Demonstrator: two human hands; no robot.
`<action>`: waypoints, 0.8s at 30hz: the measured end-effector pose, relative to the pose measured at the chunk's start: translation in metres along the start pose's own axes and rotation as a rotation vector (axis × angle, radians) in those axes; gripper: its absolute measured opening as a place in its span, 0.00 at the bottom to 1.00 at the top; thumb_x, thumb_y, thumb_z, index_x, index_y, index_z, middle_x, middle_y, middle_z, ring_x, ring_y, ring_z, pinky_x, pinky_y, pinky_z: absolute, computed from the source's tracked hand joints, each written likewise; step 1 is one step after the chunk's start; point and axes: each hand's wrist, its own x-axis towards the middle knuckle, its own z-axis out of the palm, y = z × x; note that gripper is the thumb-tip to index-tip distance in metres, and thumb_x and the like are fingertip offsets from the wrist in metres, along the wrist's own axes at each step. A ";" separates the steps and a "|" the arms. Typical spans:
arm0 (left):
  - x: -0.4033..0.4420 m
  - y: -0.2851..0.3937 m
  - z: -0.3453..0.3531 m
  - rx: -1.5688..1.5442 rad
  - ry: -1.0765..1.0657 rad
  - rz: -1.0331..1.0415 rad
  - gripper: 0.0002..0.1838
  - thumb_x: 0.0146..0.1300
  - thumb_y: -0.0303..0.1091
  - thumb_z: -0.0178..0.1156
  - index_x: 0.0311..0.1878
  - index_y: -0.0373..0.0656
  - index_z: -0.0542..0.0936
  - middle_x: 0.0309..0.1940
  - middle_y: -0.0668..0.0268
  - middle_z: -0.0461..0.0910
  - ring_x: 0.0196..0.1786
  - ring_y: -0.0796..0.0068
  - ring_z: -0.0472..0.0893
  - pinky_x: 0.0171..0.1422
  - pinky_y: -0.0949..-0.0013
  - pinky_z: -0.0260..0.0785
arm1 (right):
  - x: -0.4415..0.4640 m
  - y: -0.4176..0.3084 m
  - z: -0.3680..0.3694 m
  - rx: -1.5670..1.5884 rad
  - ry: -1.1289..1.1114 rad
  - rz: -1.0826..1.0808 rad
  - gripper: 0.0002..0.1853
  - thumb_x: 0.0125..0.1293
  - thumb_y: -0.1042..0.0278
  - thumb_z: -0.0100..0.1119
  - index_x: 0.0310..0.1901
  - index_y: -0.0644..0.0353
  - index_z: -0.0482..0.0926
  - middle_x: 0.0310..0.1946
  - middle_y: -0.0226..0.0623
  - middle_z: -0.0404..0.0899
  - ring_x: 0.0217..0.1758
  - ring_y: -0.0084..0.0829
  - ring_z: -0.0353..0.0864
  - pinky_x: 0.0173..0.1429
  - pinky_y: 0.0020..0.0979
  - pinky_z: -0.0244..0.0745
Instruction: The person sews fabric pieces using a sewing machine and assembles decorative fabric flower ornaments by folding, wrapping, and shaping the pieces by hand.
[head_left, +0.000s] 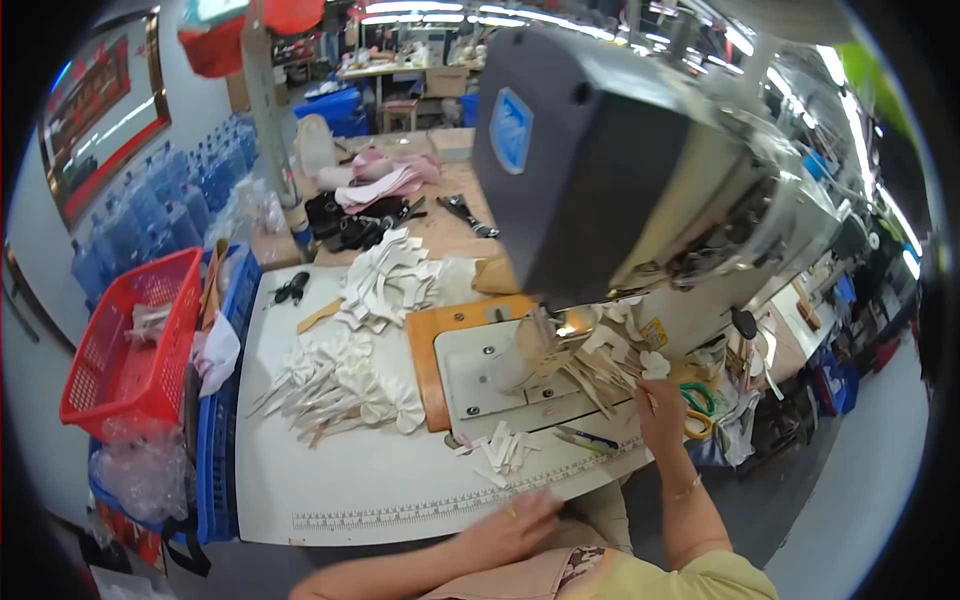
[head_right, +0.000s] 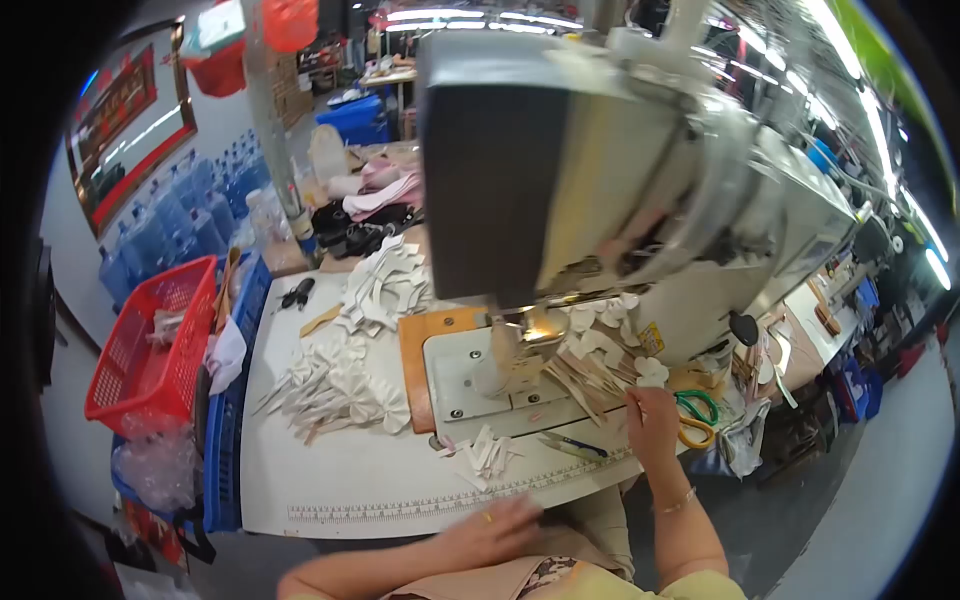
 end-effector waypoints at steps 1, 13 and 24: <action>-0.002 0.013 0.018 -0.809 -0.117 -0.265 0.26 0.61 0.42 0.56 0.61 0.41 0.69 0.63 0.58 0.64 0.66 0.55 0.63 0.69 0.57 0.55 | 0.010 0.012 0.004 0.066 -0.089 0.085 0.07 0.54 0.77 0.61 0.36 0.62 0.79 0.31 0.41 0.77 0.39 0.43 0.76 0.43 0.36 0.71; -0.014 0.034 0.055 -0.916 -0.062 -0.663 0.18 0.66 0.43 0.54 0.53 0.42 0.77 0.46 0.58 0.79 0.46 0.64 0.79 0.52 0.69 0.70 | 0.083 0.049 0.055 -0.010 -0.303 -0.013 0.17 0.46 0.64 0.67 0.38 0.63 0.81 0.38 0.45 0.78 0.44 0.46 0.76 0.48 0.40 0.70; 0.037 0.041 0.011 -1.037 0.084 -0.479 0.18 0.62 0.31 0.58 0.55 0.41 0.75 0.47 0.59 0.78 0.50 0.69 0.78 0.54 0.69 0.69 | 0.104 0.030 0.012 0.164 -0.103 -0.027 0.12 0.51 0.70 0.66 0.35 0.66 0.79 0.28 0.41 0.79 0.30 0.35 0.80 0.36 0.32 0.74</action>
